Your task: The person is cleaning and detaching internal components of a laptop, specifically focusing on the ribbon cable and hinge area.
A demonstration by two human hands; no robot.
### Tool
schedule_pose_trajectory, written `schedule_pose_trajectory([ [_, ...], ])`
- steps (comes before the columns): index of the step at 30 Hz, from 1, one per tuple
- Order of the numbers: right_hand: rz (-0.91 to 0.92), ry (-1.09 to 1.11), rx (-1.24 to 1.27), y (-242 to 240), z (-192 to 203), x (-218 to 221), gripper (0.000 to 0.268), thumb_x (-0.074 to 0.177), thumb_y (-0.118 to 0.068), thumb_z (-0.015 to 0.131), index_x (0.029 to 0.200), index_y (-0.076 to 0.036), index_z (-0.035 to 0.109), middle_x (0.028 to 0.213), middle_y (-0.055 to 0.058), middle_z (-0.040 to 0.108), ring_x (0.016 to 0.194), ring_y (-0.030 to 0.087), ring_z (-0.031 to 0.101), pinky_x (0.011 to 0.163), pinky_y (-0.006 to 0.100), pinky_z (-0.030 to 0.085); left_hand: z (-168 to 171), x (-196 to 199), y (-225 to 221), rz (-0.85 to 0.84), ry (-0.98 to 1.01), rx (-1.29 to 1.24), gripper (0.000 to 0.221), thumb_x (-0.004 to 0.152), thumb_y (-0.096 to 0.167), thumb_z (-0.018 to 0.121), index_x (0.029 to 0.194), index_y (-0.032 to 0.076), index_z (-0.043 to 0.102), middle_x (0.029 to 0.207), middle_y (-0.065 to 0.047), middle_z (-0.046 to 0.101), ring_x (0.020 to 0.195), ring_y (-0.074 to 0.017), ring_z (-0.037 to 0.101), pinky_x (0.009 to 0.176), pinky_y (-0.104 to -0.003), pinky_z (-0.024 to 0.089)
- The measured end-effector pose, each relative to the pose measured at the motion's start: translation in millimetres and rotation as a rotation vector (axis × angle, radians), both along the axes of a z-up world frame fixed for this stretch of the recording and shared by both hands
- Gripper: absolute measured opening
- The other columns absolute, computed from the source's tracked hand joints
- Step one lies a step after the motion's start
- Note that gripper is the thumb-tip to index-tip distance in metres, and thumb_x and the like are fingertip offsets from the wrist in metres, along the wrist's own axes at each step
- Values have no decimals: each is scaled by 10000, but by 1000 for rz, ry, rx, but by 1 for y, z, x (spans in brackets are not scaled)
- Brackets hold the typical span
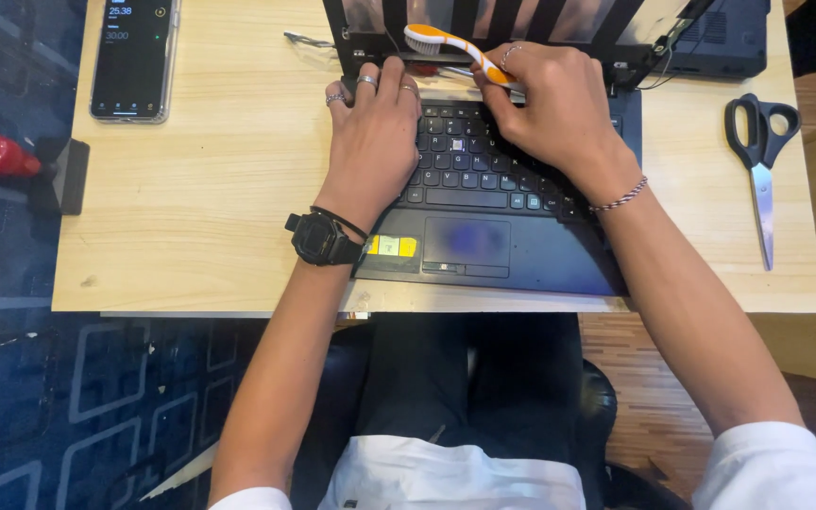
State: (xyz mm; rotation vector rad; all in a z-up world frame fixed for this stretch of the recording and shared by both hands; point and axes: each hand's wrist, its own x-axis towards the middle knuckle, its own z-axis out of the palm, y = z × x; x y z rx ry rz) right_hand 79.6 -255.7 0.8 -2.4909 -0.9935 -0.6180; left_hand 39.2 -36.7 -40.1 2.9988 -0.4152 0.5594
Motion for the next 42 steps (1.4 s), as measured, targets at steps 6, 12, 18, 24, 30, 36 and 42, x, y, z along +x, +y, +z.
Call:
schedule_pose_trajectory([
  [6, -23, 7, -26, -1, 1, 0, 146, 1045, -201, 651, 1049, -108, 763, 945, 32, 759, 776, 356, 681, 502, 485, 440, 7, -7, 6, -2, 6, -99, 371, 726, -42, 580, 1052, 133, 602, 1166, -75, 458, 1096, -307, 467, 929, -523, 365],
  [12, -13, 100, -113, -3, 15, -5, 248, 1063, -313, 627, 1207, -122, 695, 988, 43, 701, 836, 398, 666, 526, 547, 446, 38, -28, 22, -160, -53, -504, 240, 872, -75, 461, 971, 86, 609, 1074, -52, 552, 914, -269, 573, 851, -450, 402],
  [18, 110, 105, -264, -8, 38, -21, 418, 1124, -193, 476, 1531, -221, 564, 1005, 73, 642, 771, 366, 641, 493, 510, 458, 35, -35, 35, -127, -103, -512, 152, 884, -13, 546, 898, 112, 632, 1018, -18, 624, 875, -263, 609, 783, -451, 442],
  [24, 89, 41, -416, -5, 32, -18, 467, 1029, -214, 615, 1465, -374, 671, 975, 47, 639, 641, 367, 645, 418, 504, 478, 28, -28, 36, -162, -24, -521, 101, 901, -2, 545, 966, 50, 601, 1053, -101, 563, 976, -327, 534, 798, -465, 488],
  [30, 50, 138, -414, -2, 32, -18, 394, 1054, -256, 618, 1426, -353, 705, 944, 38, 631, 659, 373, 651, 422, 521, 470, 21, -24, 34, -124, -29, -407, 57, 928, 46, 533, 966, 55, 576, 1070, -99, 545, 967, -347, 508, 766, -493, 474],
  [36, 59, 267, -385, -4, 50, -18, 334, 1067, -262, 606, 1371, -309, 735, 934, 51, 672, 776, 411, 666, 482, 571, 472, 22, -24, 31, -119, -15, -361, 62, 925, 59, 528, 981, 69, 554, 1069, -96, 534, 984, -335, 504, 772, -485, 473],
  [42, 23, 329, -378, -2, 50, -18, 372, 1056, -249, 587, 1404, -308, 706, 920, 86, 650, 786, 421, 645, 490, 567, 443, 21, -24, 30, -114, -27, -376, 57, 928, 71, 526, 969, 70, 565, 1069, -92, 551, 970, -342, 506, 765, -495, 474],
])
